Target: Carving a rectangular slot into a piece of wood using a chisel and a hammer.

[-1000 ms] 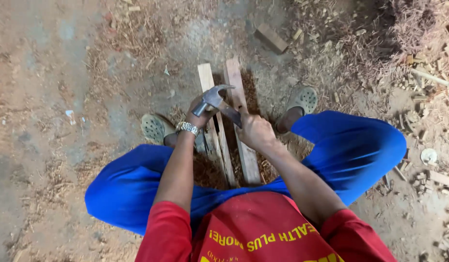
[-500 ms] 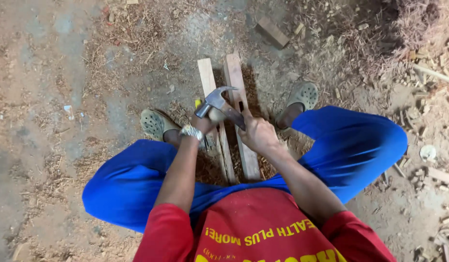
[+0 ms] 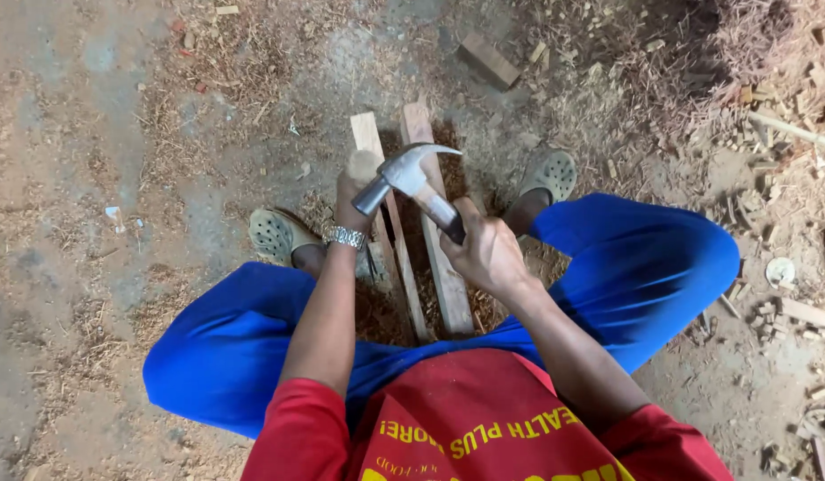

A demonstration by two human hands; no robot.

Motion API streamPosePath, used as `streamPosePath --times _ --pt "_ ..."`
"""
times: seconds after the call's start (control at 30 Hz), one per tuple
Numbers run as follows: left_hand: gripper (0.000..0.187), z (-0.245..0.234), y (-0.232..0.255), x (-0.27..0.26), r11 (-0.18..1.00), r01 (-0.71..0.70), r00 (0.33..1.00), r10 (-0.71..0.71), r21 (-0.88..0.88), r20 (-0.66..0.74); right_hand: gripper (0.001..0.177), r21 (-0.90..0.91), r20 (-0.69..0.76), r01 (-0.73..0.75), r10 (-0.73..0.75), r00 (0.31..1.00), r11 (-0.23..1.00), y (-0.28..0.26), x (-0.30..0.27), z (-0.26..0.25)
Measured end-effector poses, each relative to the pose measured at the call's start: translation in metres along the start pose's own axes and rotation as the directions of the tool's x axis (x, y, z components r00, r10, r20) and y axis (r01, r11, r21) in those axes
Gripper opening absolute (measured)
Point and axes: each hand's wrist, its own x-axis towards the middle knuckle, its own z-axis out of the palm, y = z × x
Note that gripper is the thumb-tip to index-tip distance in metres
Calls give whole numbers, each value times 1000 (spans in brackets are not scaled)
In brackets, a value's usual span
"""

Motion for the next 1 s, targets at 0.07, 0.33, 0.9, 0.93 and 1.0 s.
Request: streamPosePath --times 0.07,0.33,0.9,0.93,1.0 --pt "21 4 -25 0 995 -92 995 91 -31 -43 55 8 -70 88 -87 994 996 2 -9 2" --pt "70 -4 50 0 991 117 968 -100 -63 229 45 180 -39 20 -13 999 983 -20 -13 -19" --pt "43 -11 2 -11 900 352 916 -274 -257 294 42 29 16 154 -154 988 988 6 7 29" --pt "45 -10 -2 -11 937 230 951 -160 -262 263 48 24 -19 155 -154 988 988 13 11 39" --pt "48 -9 8 -4 960 89 973 -27 -265 229 54 10 -66 162 -161 985 987 20 20 43"
